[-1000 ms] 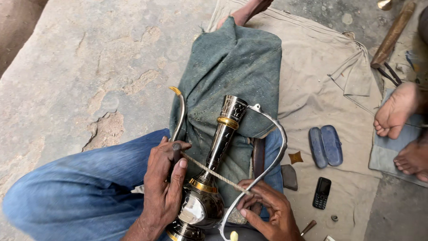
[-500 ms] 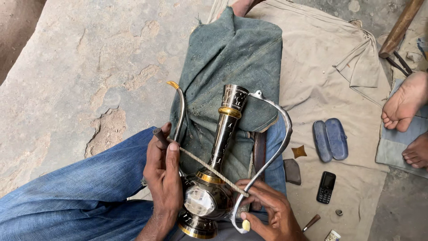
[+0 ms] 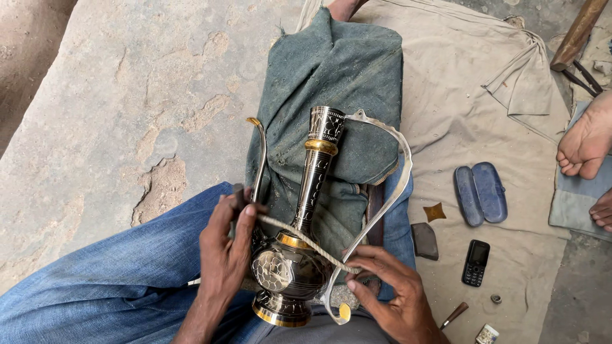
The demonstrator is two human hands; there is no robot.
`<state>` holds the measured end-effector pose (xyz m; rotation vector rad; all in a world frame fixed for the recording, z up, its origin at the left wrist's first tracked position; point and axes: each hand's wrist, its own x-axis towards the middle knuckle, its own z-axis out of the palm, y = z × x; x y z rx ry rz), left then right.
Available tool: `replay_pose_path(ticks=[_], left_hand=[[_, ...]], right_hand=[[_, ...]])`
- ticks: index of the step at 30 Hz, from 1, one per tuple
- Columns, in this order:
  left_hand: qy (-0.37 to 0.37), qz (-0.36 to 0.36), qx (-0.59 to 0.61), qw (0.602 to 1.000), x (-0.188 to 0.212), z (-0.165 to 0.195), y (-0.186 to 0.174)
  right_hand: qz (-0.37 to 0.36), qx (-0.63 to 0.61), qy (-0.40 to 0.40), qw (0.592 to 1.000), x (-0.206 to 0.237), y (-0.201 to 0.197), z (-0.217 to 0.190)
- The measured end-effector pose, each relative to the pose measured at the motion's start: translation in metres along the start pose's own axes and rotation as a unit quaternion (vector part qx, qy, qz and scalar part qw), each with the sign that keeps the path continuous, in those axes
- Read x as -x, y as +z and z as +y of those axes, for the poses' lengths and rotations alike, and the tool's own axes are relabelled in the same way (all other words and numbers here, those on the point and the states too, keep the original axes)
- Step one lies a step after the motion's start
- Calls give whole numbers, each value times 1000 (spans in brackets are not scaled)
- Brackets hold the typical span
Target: The person sits on the floor and uses a wooden mallet and a metal punch to shape and adjust a decorative metal hookah pipe. They repeatedly strike the punch against the pipe's neck and handle, rotating the object to work on different sections.
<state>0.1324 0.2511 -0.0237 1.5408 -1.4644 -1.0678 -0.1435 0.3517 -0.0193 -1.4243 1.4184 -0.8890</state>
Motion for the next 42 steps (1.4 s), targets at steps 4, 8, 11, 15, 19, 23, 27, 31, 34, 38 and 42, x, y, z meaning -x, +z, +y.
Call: replay_pose_path(ticks=[4, 8, 11, 15, 19, 23, 27, 31, 34, 38, 42], left_hand=[[52, 44, 4, 998, 17, -10, -2], [27, 75, 4, 997, 24, -13, 3], [1, 74, -90, 993, 17, -6, -3], [152, 103, -166, 969, 8, 16, -13], [170, 120, -200, 957, -2, 40, -13], [82, 96, -82, 989, -15, 64, -6], [-71, -25, 154, 985, -48, 88, 3], [-5, -149, 54, 987, -84, 115, 20], [167, -227, -54, 958, -101, 133, 35], [157, -291, -169, 929, -109, 150, 47], [104, -259, -206, 938, -119, 162, 48]], right_hand=[[-48, -28, -42, 998, 5, -5, 4], [-74, -30, -133, 988, 10, 1, 2], [26, -50, -60, 997, 10, 2, 3], [167, -128, 168, 963, 4, -12, 13], [173, -139, 99, 970, -4, -27, 34], [95, 60, 92, 989, -4, -19, 48], [88, 65, 101, 989, -4, -3, 48], [7, 83, 112, 990, -12, -3, 45], [-32, 110, 136, 984, -17, -13, 47], [-66, 152, 143, 976, -19, -20, 53], [-23, 166, 82, 982, -22, -20, 59]])
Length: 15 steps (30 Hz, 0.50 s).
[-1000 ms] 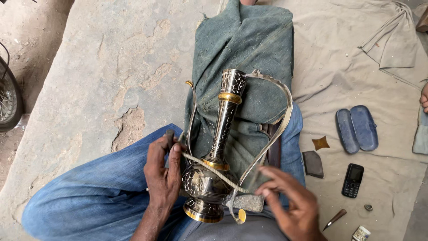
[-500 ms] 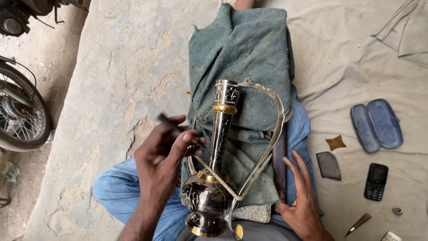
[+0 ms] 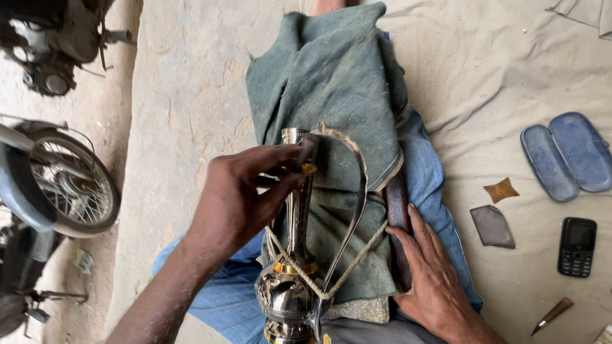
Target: The person sits on the floor and uses a wooden mallet and a metal punch to shape and adjust a decorative metal hookah pipe. They repeatedly strike the punch against the pipe's neck and handle, rotating the object to work on different sections.
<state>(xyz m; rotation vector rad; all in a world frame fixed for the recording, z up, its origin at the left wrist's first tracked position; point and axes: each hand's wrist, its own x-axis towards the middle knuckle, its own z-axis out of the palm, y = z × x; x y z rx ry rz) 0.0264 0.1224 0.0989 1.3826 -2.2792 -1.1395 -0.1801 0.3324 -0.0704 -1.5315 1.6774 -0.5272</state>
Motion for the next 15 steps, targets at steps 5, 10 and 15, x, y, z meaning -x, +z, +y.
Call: replay_pose_path(ticks=[5, 10, 15], left_hand=[[-35, 13, 114, 993, -3, 1, -12], [-43, 22, 108, 993, -4, -5, -9], [-10, 64, 106, 992, -12, -12, -4]], right_hand=[[69, -366, 30, 928, 1, -15, 17], [12, -680, 33, 733, 15, -37, 45], [55, -593, 121, 794, 12, -25, 52]])
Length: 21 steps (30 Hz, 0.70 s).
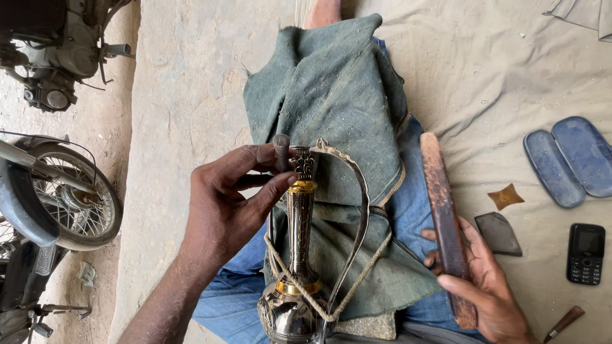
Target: The person sits on the floor and uses a wooden mallet and a metal punch to shape and adjust a decorative metal hookah pipe. They repeatedly strike the punch against the pipe's neck and handle, rotating the object to work on different sections.
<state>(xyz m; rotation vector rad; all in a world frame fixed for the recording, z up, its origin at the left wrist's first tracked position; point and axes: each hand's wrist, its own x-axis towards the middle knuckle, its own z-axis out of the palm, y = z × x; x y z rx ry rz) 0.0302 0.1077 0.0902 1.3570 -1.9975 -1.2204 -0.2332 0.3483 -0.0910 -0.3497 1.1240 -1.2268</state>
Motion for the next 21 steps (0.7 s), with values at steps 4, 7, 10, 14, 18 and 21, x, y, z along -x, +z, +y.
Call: replay_pose_path(ticks=[4, 7, 10, 14, 18, 21], left_hand=[[35, 21, -22, 999, -9, -9, 1], [42, 34, -34, 998, -12, -12, 1], [44, 45, -47, 997, -9, -10, 1], [54, 60, -61, 995, -4, -8, 2], [75, -5, -74, 994, -3, -7, 1], [143, -86, -102, 981, 0, -3, 4]], right_hand=[[38, 76, -26, 996, -10, 11, 9], [78, 118, -34, 989, -15, 17, 13], [101, 160, -42, 981, -19, 22, 14], [110, 173, -36, 978, -23, 24, 9], [97, 144, -31, 984, -18, 23, -7], [79, 298, -154, 939, -11, 23, -21]])
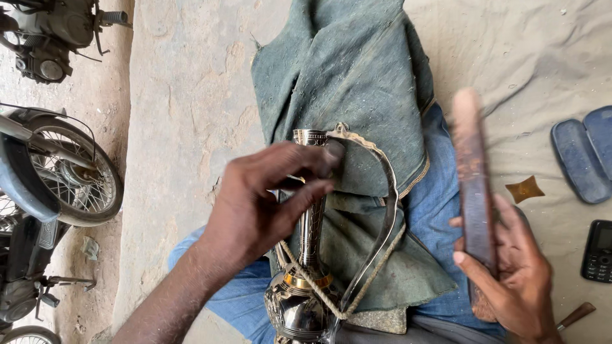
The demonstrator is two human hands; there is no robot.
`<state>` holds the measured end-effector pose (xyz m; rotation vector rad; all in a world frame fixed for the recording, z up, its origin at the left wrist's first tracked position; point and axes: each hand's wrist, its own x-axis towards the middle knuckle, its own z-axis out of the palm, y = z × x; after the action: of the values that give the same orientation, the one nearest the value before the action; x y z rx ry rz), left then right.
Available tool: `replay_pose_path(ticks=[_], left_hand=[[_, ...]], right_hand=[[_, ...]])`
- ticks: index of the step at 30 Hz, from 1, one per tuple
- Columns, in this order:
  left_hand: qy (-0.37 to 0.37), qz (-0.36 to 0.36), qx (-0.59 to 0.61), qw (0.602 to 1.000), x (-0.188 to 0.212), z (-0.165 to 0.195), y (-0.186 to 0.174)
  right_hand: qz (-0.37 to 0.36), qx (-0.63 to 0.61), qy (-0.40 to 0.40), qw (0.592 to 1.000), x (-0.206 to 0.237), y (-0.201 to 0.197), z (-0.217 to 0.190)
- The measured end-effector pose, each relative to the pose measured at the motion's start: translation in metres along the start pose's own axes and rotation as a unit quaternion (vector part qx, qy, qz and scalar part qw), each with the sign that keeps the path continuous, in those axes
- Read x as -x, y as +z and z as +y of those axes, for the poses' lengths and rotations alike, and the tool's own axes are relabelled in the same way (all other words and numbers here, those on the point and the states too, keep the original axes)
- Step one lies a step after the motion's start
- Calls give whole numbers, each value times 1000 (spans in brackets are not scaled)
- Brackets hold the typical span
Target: The person sits on the floor and uses a wooden mallet and a metal punch to shape and adjust a decorative metal hookah pipe. They repeatedly strike the punch against the pipe's neck and handle, rotating the object to work on different sections.
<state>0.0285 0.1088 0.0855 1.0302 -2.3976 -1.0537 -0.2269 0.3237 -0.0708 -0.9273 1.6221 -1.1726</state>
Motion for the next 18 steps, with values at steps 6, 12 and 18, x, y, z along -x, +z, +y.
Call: replay_pose_path(ticks=[6, 12, 18], left_hand=[[-5, -61, -43, 997, -6, 14, 5], [-26, -115, -102, 988, -19, 18, 16], [-83, -201, -192, 957, -21, 27, 19]], right_hand=[[-93, -233, 60, 966, -11, -17, -10], [-49, 140, -8, 989, -28, -34, -6], [-18, 107, 29, 994, -34, -31, 6]])
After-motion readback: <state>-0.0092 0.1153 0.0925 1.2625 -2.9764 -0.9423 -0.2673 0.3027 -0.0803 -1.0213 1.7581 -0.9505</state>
